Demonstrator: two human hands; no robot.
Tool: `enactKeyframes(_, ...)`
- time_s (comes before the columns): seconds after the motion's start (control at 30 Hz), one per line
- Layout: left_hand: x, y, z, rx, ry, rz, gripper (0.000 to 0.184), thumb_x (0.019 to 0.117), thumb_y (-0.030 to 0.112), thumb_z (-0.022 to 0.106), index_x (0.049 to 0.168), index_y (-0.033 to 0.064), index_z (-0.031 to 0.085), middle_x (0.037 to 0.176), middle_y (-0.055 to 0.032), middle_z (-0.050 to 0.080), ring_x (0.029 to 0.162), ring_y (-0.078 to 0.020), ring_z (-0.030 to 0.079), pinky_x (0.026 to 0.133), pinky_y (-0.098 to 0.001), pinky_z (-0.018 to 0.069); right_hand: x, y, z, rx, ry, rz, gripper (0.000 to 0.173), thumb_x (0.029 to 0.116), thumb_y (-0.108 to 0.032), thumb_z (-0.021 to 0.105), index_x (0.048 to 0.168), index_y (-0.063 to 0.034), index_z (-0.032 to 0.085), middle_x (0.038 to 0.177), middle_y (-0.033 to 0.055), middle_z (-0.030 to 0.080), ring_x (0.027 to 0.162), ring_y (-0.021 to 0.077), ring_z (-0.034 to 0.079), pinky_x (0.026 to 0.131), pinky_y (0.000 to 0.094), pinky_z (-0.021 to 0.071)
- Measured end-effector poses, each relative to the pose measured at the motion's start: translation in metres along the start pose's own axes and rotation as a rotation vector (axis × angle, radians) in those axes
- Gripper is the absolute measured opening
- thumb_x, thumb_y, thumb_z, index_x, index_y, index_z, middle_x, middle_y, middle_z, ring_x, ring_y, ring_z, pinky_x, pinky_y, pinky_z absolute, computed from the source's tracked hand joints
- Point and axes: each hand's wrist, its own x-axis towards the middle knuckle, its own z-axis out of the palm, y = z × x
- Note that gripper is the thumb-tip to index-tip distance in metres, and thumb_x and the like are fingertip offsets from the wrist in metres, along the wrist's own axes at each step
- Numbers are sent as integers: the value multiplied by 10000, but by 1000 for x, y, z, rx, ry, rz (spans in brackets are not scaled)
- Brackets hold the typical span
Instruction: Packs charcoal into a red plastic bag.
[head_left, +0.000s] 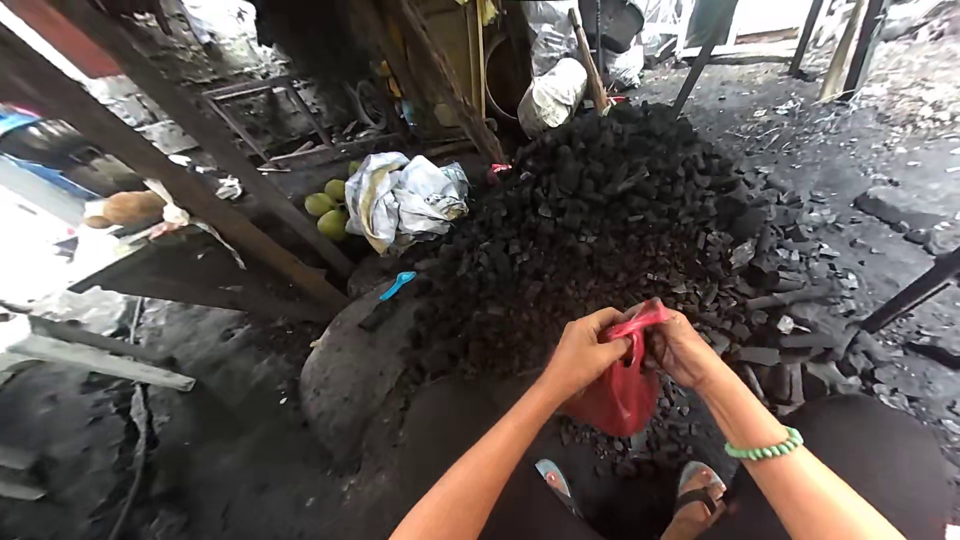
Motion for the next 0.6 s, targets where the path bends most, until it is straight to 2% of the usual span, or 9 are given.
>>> enactKeyframes(0.1,-11,-7,6,471,180,339,324,935,58,678,1254,0,654,864,-125,703,713,-232,688,647,-410,586,2,-8,20,-53,152,161,460,1134,-369,296,911,-106,601,527,-24,513,358,21,380,338,177,338)
enactKeyframes(0.17,-11,-20,9,746,286,615,211,909,52,688,1102,-10,748,821,-124,699,680,-248,701,590,-372,595,6,-7,15,-27,68,165,356,1126,-262,345,1093,-78,649,636,-2,583,399,11,396,355,160,334)
enactKeyframes(0.23,-12,-21,9,844,275,649,89,920,70,684,946,29,758,789,-102,674,674,-237,685,574,-342,579,9,1,3,82,-65,94,289,986,-90,463,1211,-78,643,708,3,622,429,-9,441,377,137,367)
enactKeyframes(0.3,-18,-4,6,762,109,371,137,971,106,651,920,9,734,839,-134,675,749,-279,700,644,-425,593,8,7,-5,88,-148,48,411,809,-128,556,1217,-137,608,683,-46,612,466,-9,482,434,151,414)
enactKeyframes(0.37,-19,23,-4,460,-164,-108,240,1048,146,566,1048,-37,722,1010,-167,680,938,-291,671,854,-485,543,4,7,-3,-112,-135,13,374,832,-117,547,1205,-91,573,659,-63,589,489,-4,483,468,167,411)
enactKeyframes(0.4,-18,29,-7,261,-251,-318,262,1066,150,533,1106,-46,702,1063,-155,674,981,-246,642,907,-443,509,1,8,0,-232,-115,-4,299,882,-92,539,1174,-54,593,668,-50,585,492,4,464,470,176,390)
enactKeyframes(0.47,-18,24,-4,-186,-256,-609,216,1072,132,491,1031,0,658,887,-40,616,789,-92,575,748,-271,492,-4,15,8,-401,-56,-50,153,967,-85,541,1068,-45,648,682,-24,612,489,15,460,456,186,375)
enactKeyframes(0.53,-20,15,5,-543,-155,-757,284,1062,112,450,804,109,569,671,42,545,569,-26,513,540,-178,452,-10,29,15,-467,54,-112,163,1032,-151,546,1027,-62,682,719,2,645,545,47,532,507,222,442)
enactKeyframes(0.6,-21,9,12,-815,-29,-834,315,1058,105,424,759,143,516,609,50,498,479,-14,458,435,-144,388,-17,43,22,-424,162,-188,201,1028,-222,580,1063,-45,667,842,41,657,669,103,609,626,299,530)
